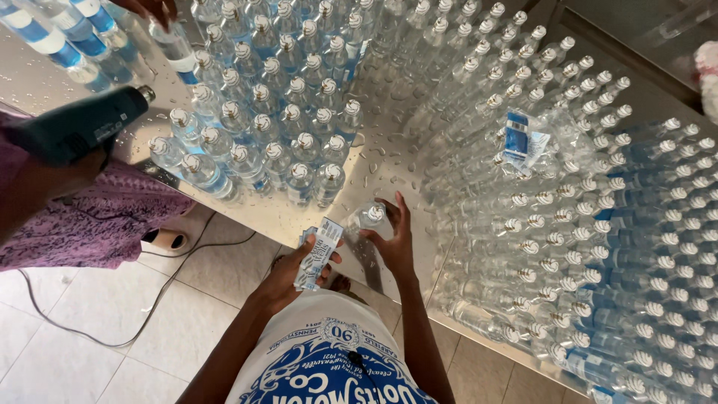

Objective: The person applies labels to clear plastic bottles arranged on a metal table. They pick up a bottle, wrap a label around it, and place it back among the others. Another person uses a heat gun on the bottles nearby.

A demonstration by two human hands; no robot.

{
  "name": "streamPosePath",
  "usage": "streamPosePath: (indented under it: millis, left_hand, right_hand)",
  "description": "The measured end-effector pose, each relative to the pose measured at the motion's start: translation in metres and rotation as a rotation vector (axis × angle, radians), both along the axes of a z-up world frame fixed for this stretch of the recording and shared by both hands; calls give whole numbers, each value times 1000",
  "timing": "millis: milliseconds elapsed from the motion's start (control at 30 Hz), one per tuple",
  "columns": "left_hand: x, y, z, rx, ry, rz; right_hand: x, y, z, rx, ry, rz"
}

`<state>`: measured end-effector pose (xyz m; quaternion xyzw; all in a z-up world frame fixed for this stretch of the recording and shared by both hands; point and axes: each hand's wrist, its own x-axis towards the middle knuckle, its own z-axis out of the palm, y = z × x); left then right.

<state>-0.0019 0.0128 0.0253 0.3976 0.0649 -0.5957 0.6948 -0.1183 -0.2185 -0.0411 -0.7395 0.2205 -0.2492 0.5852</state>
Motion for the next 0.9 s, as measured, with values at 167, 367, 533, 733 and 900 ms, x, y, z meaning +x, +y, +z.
streamPosePath:
  millis: [167,367,533,733,900]
  left_hand:
    - [3,6,0,-1,11,21]
    - [-2,15,-27,-19,56,101]
    - [-1,19,-21,-6,48,125]
    - [3,21,-20,6,35,138]
    - [7,19,-24,11,46,136]
  right_hand:
    - [1,-2,-14,-17,280,44]
    - [5,-3,-81,-148,353,18]
    - [6,6,-91,-6,468,0]
    - [13,22,-46,-62,375,15]
    - [14,20,-57,3,403,-133]
